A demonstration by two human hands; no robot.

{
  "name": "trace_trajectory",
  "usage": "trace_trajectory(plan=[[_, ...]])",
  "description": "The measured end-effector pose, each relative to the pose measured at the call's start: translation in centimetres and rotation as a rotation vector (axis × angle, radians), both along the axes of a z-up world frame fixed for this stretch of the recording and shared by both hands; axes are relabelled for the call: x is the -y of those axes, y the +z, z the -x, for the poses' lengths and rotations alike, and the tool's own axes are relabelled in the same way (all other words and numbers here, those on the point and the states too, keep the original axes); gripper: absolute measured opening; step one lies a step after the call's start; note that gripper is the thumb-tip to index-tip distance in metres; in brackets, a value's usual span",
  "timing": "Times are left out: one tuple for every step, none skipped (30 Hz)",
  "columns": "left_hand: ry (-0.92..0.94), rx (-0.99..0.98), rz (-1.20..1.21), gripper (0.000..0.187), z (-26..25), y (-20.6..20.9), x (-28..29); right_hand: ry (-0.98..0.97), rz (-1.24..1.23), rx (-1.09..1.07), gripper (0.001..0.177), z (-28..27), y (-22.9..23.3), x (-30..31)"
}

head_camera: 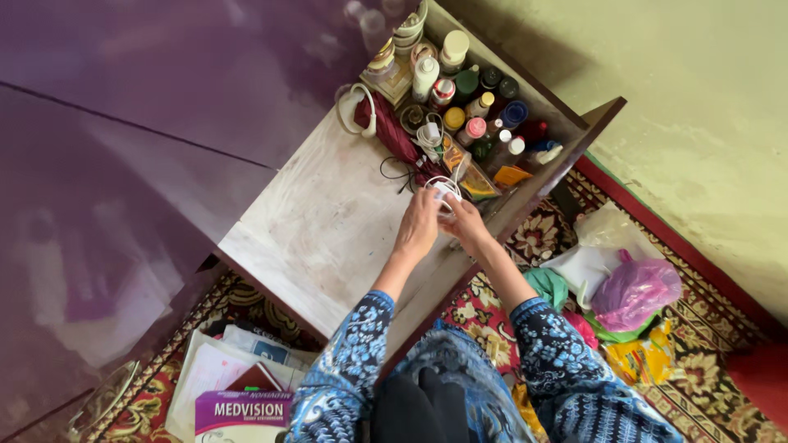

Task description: The person sits on the floor and wipes various small items, including a power adapter, a white box, and several small packages, using a yellow cloth. The person then places the cleaned items into an open drawer.

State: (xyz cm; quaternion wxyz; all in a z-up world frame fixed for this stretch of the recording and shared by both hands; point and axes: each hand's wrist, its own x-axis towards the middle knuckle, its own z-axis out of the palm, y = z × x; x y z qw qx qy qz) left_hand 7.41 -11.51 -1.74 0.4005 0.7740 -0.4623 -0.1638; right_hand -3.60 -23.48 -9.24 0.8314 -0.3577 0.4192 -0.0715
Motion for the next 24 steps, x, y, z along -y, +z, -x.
trace_trajectory(plan=[[0.090, -0.074, -0.008, 0.028, -0.4, -1.1, 0.9, -0.030, 0.031, 0.020, 0.046, -1.0, -0.2, 0.3], [0.207, -0.098, 0.060, 0.026, -0.6, -2.3, 2.2, -0.061, 0.061, 0.041, 0.045, -2.2, -0.4, 0.7], [0.325, -0.123, 0.127, 0.025, -0.7, -3.7, 3.5, -0.090, 0.089, 0.060, 0.043, -3.2, -0.8, 0.9], [0.443, -0.147, 0.194, 0.024, -1.1, -5.2, 4.6, -0.097, 0.165, 0.042, 0.042, -4.4, -1.3, 1.6], [0.545, -0.405, 0.194, 0.026, -1.8, -6.9, 5.8, -0.106, 0.241, 0.022, 0.041, -5.7, -1.9, 2.8], [0.642, -0.665, 0.190, 0.029, -2.6, -8.5, 7.1, -0.115, 0.318, 0.001, 0.041, -7.0, -2.6, 4.2], [0.733, -0.929, 0.181, 0.032, -3.3, -10.1, 8.3, -0.104, 0.430, -0.052, 0.043, -8.0, -3.3, 5.3], [0.745, -0.933, 0.215, 0.030, -4.0, -11.6, 9.3, -0.092, 0.542, -0.104, 0.044, -8.9, -3.9, 6.6], [0.753, -0.934, 0.254, 0.029, -5.1, -12.9, 10.5, -0.083, 0.658, -0.154, 0.046, -9.9, -4.4, 8.0], [0.761, -0.935, 0.293, 0.028, -6.1, -14.2, 11.6, -0.093, 0.614, -0.117, 0.046, -10.9, -4.9, 9.5], [0.787, -0.631, 0.216, 0.025, -7.0, -15.3, 12.4, -0.102, 0.566, -0.082, 0.046, -11.6, -5.2, 10.6], [0.799, -0.328, 0.139, 0.022, -7.9, -16.2, 13.1, -0.112, 0.518, -0.048, 0.046, -12.2, -5.5, 11.4], [0.798, -0.027, 0.059, 0.019, -8.5, -17.1, 13.6, -0.102, 0.542, -0.079, 0.047, -12.7, -5.7, 11.8], [0.809, -0.082, 0.014, 0.018, -9.1, -17.8, 13.9, -0.092, 0.567, -0.110, 0.047, -13.1, -5.9, 11.9], [0.821, -0.139, -0.034, 0.017, -9.5, -18.3, 14.0, -0.080, 0.589, -0.143, 0.048, -13.3, -5.9, 11.8], [0.833, -0.195, -0.083, 0.016, -9.9, -18.6, 14.2, -0.096, 0.630, -0.180, 0.049, -13.2, -5.9, 11.4], [0.800, -0.224, -0.060, 0.016, -10.4, -18.6, 14.4, -0.111, 0.672, -0.211, 0.051, -13.5, -5.7, 11.0], [0.766, -0.253, -0.036, 0.016, -10.8, -18.4, 14.5, -0.126, 0.715, -0.243, 0.052, -13.7, -5.5, 10.7], [0.730, -0.282, -0.018, 0.016, -10.9, -18.1, 14.5, -0.123, 0.769, -0.313, 0.055, -13.6, -5.4, 10.3], [0.730, -0.126, 0.016, 0.014, -11.0, -17.8, 14.5, -0.118, 0.822, -0.383, 0.058, -13.4, -5.3, 9.9], [0.728, 0.030, 0.053, 0.013, -11.1, -17.5, 14.6, -0.112, 0.877, -0.453, 0.062, -13.1, -5.2, 9.5], [0.721, 0.186, 0.088, 0.011, -11.2, -17.2, 14.4, -0.126, 1.068, -0.491, 0.064, -12.6, -5.2, 9.0], [0.678, 0.216, -0.027, 0.012, -11.5, -16.9, 14.4, -0.137, 1.264, -0.523, 0.067, -12.2, -5.2, 8.7], [0.632, 0.244, -0.142, 0.012, -11.8, -16.9, 14.3, -0.145, 1.460, -0.550, 0.069, -11.8, -5.4, 8.4]])
